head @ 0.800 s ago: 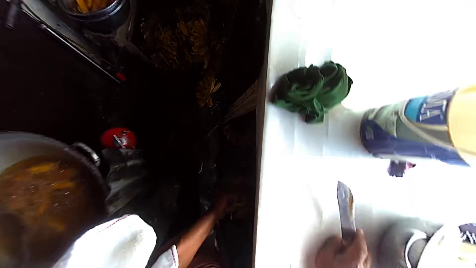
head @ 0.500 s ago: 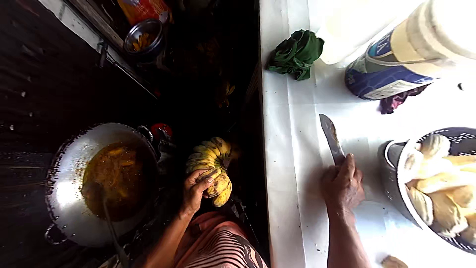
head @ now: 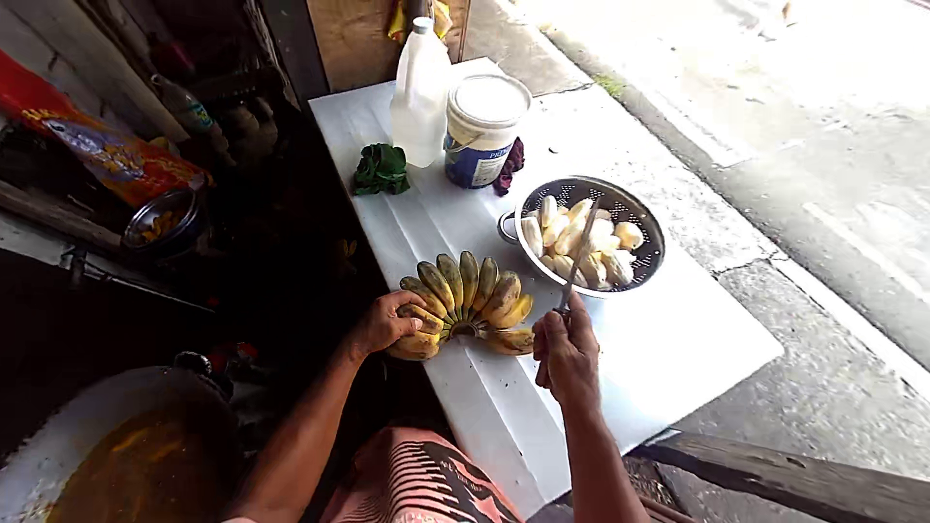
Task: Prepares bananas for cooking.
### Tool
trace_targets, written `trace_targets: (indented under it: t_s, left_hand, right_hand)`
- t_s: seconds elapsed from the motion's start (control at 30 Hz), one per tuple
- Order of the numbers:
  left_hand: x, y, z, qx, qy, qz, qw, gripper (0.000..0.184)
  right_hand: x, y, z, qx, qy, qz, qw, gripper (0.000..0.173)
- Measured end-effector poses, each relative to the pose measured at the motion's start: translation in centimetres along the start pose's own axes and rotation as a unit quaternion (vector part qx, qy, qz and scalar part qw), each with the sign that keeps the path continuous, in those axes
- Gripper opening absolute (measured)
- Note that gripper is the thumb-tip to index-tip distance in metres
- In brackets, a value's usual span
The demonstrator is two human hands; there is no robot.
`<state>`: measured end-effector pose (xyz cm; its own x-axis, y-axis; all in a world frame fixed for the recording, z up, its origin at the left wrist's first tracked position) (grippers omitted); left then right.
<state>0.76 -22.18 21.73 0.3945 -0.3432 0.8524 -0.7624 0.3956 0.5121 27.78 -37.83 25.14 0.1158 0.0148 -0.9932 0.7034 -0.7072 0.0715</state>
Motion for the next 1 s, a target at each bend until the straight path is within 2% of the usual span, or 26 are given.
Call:
trace_targets:
  t_s: [0.03, 0.1, 0.17, 0.2, 0.23, 0.3, 0.37, 0.43, 0.5, 0.57, 0.67, 0.73, 0.8, 0.9, 1.0]
  left_hand:
    - [0.8, -0.5, -0.9, -0.003, 0.012, -0.088, 0.996, 0.033]
    - [3.8, -0.7, -2.2, 0.073, -0.007, -0.203, 0.976, 0.035]
    - [6.8, -1.4, -3.7, 0.17, -0.029, -0.161, 0.972, 0.034]
    - [7.8, -2.3, -4.7, 0.169, 0.003, -0.097, 0.981, 0.037]
    - [8.0, -3.5, -5.9, 0.138, 0.07, -0.018, 0.988, 0.044]
    - [6.3, -6.5, -8.2, 0.057, 0.22, 0.086, 0.97, 0.067]
    - [5.2, -7.6, -9.9, 0.041, 0.261, 0.032, 0.964, 0.072]
    - [5.2, -7.4, -10.3, 0.038, 0.241, 0.002, 0.97, 0.064]
    - [5.0, -7.2, -9.4, 0.054, 0.209, 0.04, 0.976, 0.051]
    - [5.6, -7.8, -8.5, 0.046, 0.191, 0.041, 0.98, 0.061]
    - [6.7, -9.3, -6.7, 0.008, 0.215, 0.017, 0.976, 0.079]
    - [5.9, -9.1, -6.5, 0.028, 0.196, 0.096, 0.975, 0.079]
    - [5.1, -8.7, -6.7, 0.036, 0.176, 0.155, 0.971, 0.079]
    - [5.1, -8.5, -6.7, 0.033, 0.168, 0.15, 0.974, 0.055]
    - [5.0, -8.5, -6.6, 0.038, 0.158, 0.152, 0.975, 0.038]
  right_hand:
    - [0.3, 0.1, 0.3, -0.007, -0.02, -0.007, 1.0, 0.054]
    - [1.6, 0.0, 1.1, -0.026, -0.057, -0.025, 0.998, 0.053]
    - [3.0, -0.9, 2.1, -0.051, -0.075, -0.041, 0.995, 0.053]
    - [3.6, -1.5, 2.4, -0.062, -0.078, -0.045, 0.994, 0.052]
    - [4.2, -2.3, 2.5, -0.068, -0.077, -0.045, 0.994, 0.052]
    - [5.8, -3.5, 2.0, -0.067, -0.067, -0.024, 0.995, 0.052]
    - [6.9, -4.0, 0.7, -0.052, -0.062, 0.025, 0.996, 0.051]
    - [7.2, -3.9, -0.6, -0.041, -0.072, 0.04, 0.996, 0.049]
    - [7.5, -3.6, -1.5, -0.04, -0.07, 0.049, 0.996, 0.049]
    - [7.7, -3.3, -2.3, -0.039, -0.049, 0.066, 0.996, 0.048]
    - [8.2, -2.6, -2.4, -0.049, -0.046, 0.094, 0.993, 0.047]
    - [7.6, -2.0, -2.3, -0.067, -0.02, 0.145, 0.987, 0.048]
    - [5.6, -1.5, -1.6, -0.099, 0.031, 0.226, 0.969, 0.049]
    - [2.5, -0.8, 0.2, -0.139, 0.104, 0.359, 0.917, 0.05]
    - [0.7, -0.7, 1.6, -0.176, 0.125, 0.474, 0.854, 0.05]
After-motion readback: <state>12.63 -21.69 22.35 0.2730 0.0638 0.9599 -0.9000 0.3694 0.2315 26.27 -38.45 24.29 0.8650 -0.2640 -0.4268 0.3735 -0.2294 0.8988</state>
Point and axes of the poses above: each hand's wrist, its own z-axis away from the middle knuckle, its own y-axis out of the back of the hand, x = y × z, the point moved 6 cm from there along -z, towards the middle knuckle, and after that the axes turned 12 degrees about x, right-handed, at the moved point
